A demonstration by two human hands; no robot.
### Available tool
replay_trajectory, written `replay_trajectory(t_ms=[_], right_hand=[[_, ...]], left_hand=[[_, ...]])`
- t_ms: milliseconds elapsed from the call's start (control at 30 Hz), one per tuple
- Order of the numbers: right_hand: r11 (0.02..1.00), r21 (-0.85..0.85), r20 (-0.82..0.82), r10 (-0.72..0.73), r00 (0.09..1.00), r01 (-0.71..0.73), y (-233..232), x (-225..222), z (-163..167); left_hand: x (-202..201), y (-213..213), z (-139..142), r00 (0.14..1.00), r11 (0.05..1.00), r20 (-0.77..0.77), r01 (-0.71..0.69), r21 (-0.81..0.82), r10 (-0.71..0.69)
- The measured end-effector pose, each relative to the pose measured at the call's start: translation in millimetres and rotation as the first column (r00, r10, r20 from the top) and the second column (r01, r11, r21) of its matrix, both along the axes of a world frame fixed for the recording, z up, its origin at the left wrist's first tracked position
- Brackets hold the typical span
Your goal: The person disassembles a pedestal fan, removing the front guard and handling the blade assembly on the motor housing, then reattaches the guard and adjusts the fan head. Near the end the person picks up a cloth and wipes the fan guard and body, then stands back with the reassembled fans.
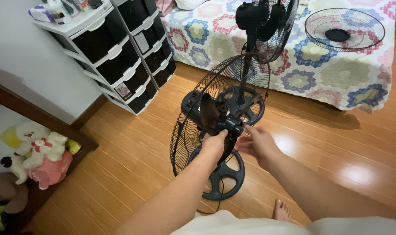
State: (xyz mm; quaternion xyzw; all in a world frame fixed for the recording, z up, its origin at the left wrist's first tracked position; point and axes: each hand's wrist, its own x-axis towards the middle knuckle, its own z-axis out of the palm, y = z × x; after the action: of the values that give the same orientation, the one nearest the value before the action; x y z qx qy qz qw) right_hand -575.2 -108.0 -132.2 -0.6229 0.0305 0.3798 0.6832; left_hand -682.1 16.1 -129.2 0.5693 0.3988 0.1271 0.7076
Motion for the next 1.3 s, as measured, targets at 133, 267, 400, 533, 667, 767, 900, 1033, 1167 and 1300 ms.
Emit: replay_trajectory(t_ms=[133,267,400,533,667,767,900,1033,1167,1300], right_hand=[[0.999,0.041,-0.162,0.019,0.987,-0.012,12.0,-0.1,6.8],[0.967,-0.235,0.671,0.233,0.703,-0.097,8.1,-6.8,5.7],[0.998,0.016,0.652,0.038,0.757,-0.064,-0.3,-6.0,2.1],[0.992,-0.111,-0.091,-0.066,0.994,0.056,6.3,6.3,-0.4],[0.996,-0.005,0.148,0.091,0.985,-0.091,12.7,10.8,-7.4],[0.988,-0.05,0.665,0.14,0.733,-0.143,6.7,7.4,-13.9],[0.999,0.032,0.435,-0.05,0.899,0.04,0.6,7.1,-17.5],[0.988,-0.076,-0.19,0.121,0.974,-0.138,7.2,14.1,-13.9],[0.987,-0.054,0.359,0.162,0.919,-0.153,7.1,10.6,-8.8],[0.994,-0.066,0.785,0.107,0.61,-0.089,2.0,-0.5,-6.7]], left_hand=[[0.5,0.1,1.7,1.0,0.998,-0.022,0.011,0.058,-0.01],[1.1,0.0,2.5,1.0,0.999,-0.001,0.004,0.046,-0.004],[3.0,0.2,1.9,0.994,1.0,-0.109,0.012,0.001,-0.011],[6.6,-0.7,-0.2,1.0,0.999,-0.006,-0.014,0.034,0.014],[7.3,-1.8,0.1,0.996,0.994,-0.083,-0.012,0.11,0.021],[6.3,-2.6,3.2,0.997,0.995,-0.078,-0.007,0.1,0.015],[6.0,-3.8,5.6,0.997,1.0,-0.07,-0.008,0.018,0.009],[7.9,-2.2,2.7,1.0,0.999,-0.013,0.005,0.042,-0.004],[10.9,-0.1,-0.9,0.999,0.999,-0.03,0.015,0.049,-0.013],[12.5,-1.2,-1.5,1.0,0.998,0.008,-0.023,0.05,0.023]])
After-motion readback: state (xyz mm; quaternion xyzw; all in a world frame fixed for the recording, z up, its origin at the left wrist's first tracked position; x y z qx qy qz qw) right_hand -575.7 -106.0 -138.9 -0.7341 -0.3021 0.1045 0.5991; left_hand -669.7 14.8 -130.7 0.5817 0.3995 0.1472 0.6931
